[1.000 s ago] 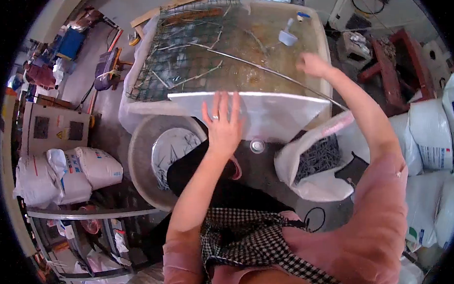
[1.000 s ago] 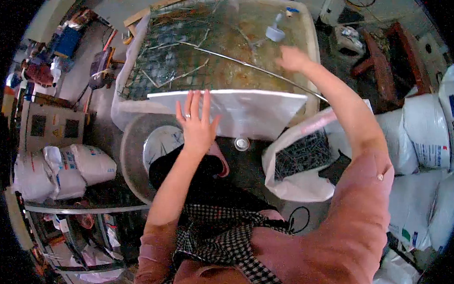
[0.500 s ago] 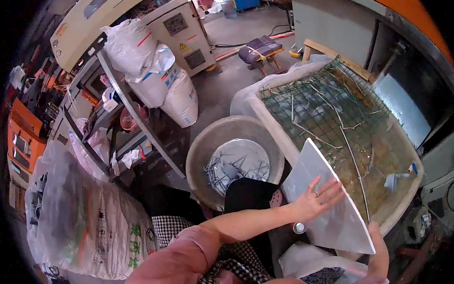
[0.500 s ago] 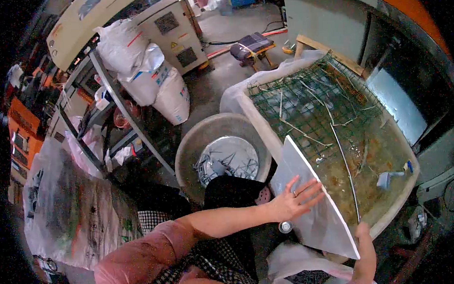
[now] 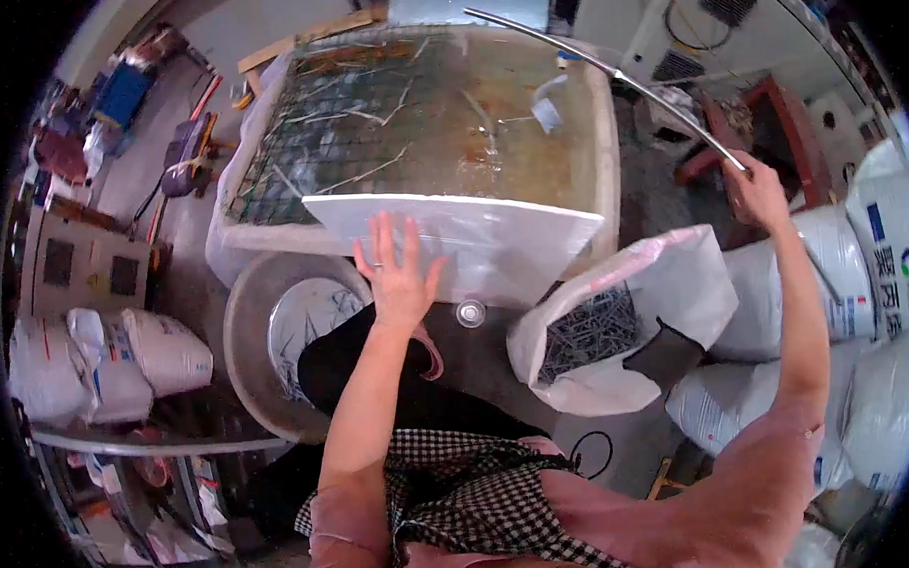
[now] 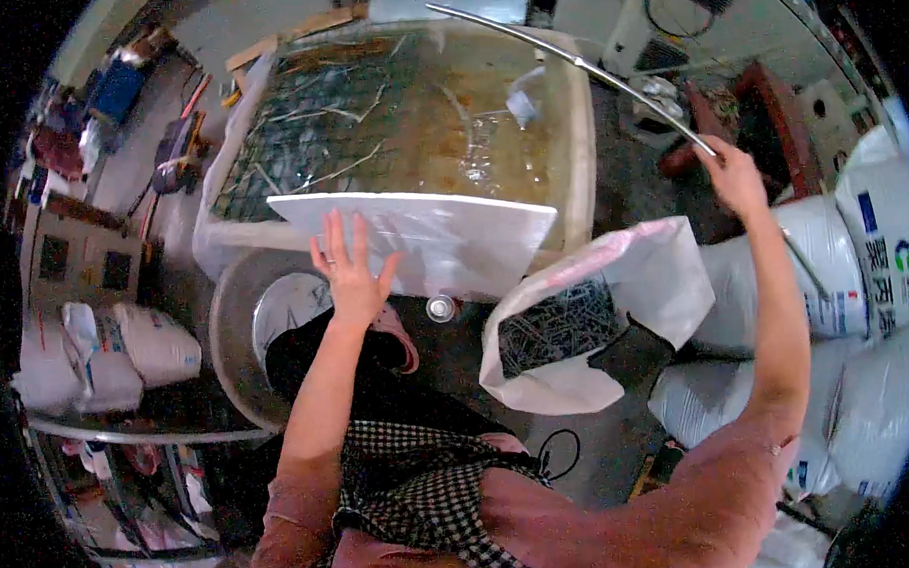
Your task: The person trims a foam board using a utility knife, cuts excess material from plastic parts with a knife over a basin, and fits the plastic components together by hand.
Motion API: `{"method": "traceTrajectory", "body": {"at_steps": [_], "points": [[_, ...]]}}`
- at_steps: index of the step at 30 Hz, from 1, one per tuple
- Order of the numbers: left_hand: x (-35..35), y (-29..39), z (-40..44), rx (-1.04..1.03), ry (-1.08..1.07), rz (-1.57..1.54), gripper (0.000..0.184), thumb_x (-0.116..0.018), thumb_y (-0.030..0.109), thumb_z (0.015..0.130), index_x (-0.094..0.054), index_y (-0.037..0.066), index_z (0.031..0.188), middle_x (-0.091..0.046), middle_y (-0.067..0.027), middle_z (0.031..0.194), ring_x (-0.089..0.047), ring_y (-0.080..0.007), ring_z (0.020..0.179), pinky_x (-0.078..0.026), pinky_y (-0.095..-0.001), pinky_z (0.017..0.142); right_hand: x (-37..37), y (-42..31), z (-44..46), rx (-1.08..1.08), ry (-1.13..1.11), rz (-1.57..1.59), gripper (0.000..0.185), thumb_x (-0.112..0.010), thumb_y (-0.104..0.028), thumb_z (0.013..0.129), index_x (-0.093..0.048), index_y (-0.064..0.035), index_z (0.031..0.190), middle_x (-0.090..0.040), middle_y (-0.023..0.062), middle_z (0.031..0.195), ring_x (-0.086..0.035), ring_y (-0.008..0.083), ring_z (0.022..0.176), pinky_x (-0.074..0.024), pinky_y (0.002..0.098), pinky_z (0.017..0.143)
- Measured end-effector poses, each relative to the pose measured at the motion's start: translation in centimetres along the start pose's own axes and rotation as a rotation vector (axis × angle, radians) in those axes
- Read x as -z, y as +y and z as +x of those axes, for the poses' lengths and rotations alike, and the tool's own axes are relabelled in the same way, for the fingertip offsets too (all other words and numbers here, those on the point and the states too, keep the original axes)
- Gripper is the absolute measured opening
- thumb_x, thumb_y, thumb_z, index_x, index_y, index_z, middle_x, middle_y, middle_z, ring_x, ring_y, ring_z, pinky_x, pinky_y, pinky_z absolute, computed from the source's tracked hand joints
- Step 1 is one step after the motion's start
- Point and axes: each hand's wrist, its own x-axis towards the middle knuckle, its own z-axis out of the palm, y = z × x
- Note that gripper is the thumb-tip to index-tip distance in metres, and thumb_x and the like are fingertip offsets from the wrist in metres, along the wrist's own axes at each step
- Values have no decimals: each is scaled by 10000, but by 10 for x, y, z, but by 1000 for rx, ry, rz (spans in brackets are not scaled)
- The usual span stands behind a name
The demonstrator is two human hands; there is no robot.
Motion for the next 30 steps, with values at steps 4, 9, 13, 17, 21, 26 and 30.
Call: {"method": "traceTrajectory", "body": {"at_steps": [4,9,13,17,21,26,30], "points": [[3,3,-3,35,-50,-2,843,-698,302,717,-231,54,1373,-172,-228,1405,-180,-386,1305,-109,-556,1016,34,70,-24,74,23,-254,331,-529,-353,849,-620,-117,1062,-636,159,915,-599,336,872,-462,399,754],[3,11,-2,48,-82,0,834,-684,306,734,-220,34,1372,-169,-232,1403,-163,-393,1311,-93,-551,1021,33,62,-41,-109,-70,-425,318,-531,-350,843,-619,-155,1078,-629,159,948,-592,337,893,-461,411,795],[5,10,-6,58,-126,24,832,-679,308,741,-214,32,1374,-182,-234,1394,-160,-387,1315,-85,-549,1023,-4,71,-26,-98,-127,-456,306,-527,-350,843,-621,-174,1075,-626,149,971,-596,328,895,-465,425,800],[4,5,-11,82,-172,29,828,-676,306,746,-210,41,1377,-192,-230,1389,-166,-389,1312,-89,-554,1020,-15,61,-19,-106,-68,-484,303,-517,-357,848,-626,-173,1062,-628,145,959,-599,325,888,-470,431,789],[-1,-1,-16,104,-213,36,826,-676,303,745,-210,60,1382,-200,-217,1389,-169,-384,1311,-104,-549,1020,-23,62,-6,-102,-28,-480,300,-510,-350,852,-621,-163,1060,-630,151,947,-602,330,875,-476,431,775],[-3,2,-19,115,-232,41,830,-675,309,746,-206,67,1386,-201,-212,1390,-166,-373,1315,-109,-548,1017,-42,54,7,-112,-143,-545,291,-511,-340,850,-622,-147,1037,-623,149,977,-593,329,911,-465,440,794],[-2,0,-21,125,-238,26,835,-673,314,750,-196,72,1391,-192,-208,1393,-162,-369,1317,-100,-551,1018,-50,59,7,-77,-176,-467,296,-508,-344,852,-622,-159,1052,-618,147,1002,-586,335,929,-458,442,815]]}}
